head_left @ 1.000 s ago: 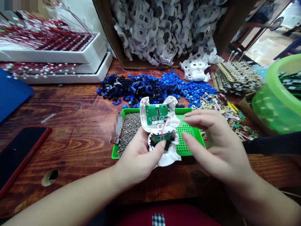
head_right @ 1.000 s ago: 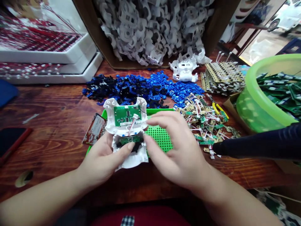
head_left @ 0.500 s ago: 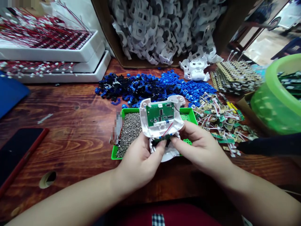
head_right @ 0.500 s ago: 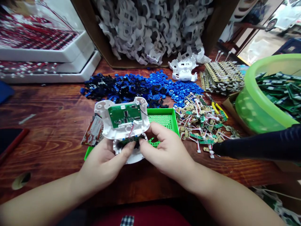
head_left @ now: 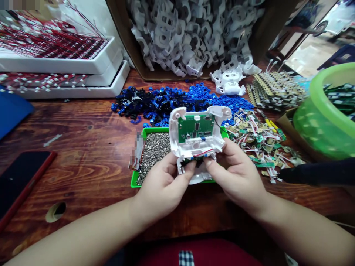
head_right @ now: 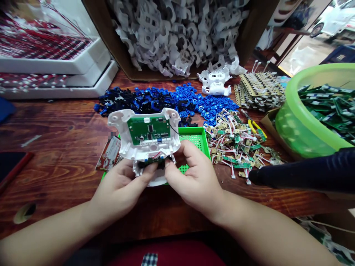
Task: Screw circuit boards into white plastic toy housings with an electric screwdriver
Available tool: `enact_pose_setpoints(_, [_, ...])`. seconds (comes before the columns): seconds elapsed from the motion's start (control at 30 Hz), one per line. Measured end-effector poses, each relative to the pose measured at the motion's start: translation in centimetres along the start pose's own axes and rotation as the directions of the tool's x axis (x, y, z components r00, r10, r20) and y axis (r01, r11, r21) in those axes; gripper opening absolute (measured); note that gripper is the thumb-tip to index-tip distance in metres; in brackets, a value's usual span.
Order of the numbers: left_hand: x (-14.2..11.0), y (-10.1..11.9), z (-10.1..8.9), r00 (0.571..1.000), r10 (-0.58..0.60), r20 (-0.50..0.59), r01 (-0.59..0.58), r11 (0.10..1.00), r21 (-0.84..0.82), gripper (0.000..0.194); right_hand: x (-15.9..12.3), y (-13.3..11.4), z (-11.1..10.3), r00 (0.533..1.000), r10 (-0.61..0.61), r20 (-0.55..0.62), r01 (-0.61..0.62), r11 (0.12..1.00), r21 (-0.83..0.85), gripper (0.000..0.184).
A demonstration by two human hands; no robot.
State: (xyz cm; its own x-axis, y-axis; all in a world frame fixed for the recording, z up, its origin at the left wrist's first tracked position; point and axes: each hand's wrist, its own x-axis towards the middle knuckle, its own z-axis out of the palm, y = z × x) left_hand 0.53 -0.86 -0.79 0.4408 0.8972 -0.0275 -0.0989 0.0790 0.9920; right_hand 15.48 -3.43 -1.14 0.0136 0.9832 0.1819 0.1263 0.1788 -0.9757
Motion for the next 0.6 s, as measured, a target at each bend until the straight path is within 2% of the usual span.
enact_pose_setpoints(0.1, [0.01,-0.02,-0.09,0.999,0.035,0.015,-0.035,0.999,-0.013,0.031,0.07,0.01,-0.08,1.000,-0.006,0.018,0.006,1.000,0.022,0.009])
enact_pose_setpoints(0.27, [0.49,0.16,-0.43,0.997,-0.077,0.025,0.080,0.987,-0.140,0.032,0.41,-0.17,-0.61,0.981,0.034,0.193,-0.052,0.995,0.085,0.026])
enact_pose_setpoints(0.33, [0.63,0.16,-0.61,0.995,-0.096,0.025,0.099,0.981,-0.165,0.031,0.53,-0.29,-0.75,0.972,0.050,0.229,-0.072,0.994,0.086,0.028])
enact_pose_setpoints(0.5, [0.53,0.09,-0.78,0.990,-0.136,-0.029,0.131,0.982,-0.139,0.028,0.54,-0.24,-0.45,0.978,0.042,0.207,-0.053,0.997,0.049,0.035])
enact_pose_setpoints(0.6, [0.48,0.22,-0.71,0.996,-0.060,-0.061,0.055,0.995,-0.080,0.027,0.58,0.27,0.09,0.986,-0.011,0.168,0.000,0.998,0.067,0.035])
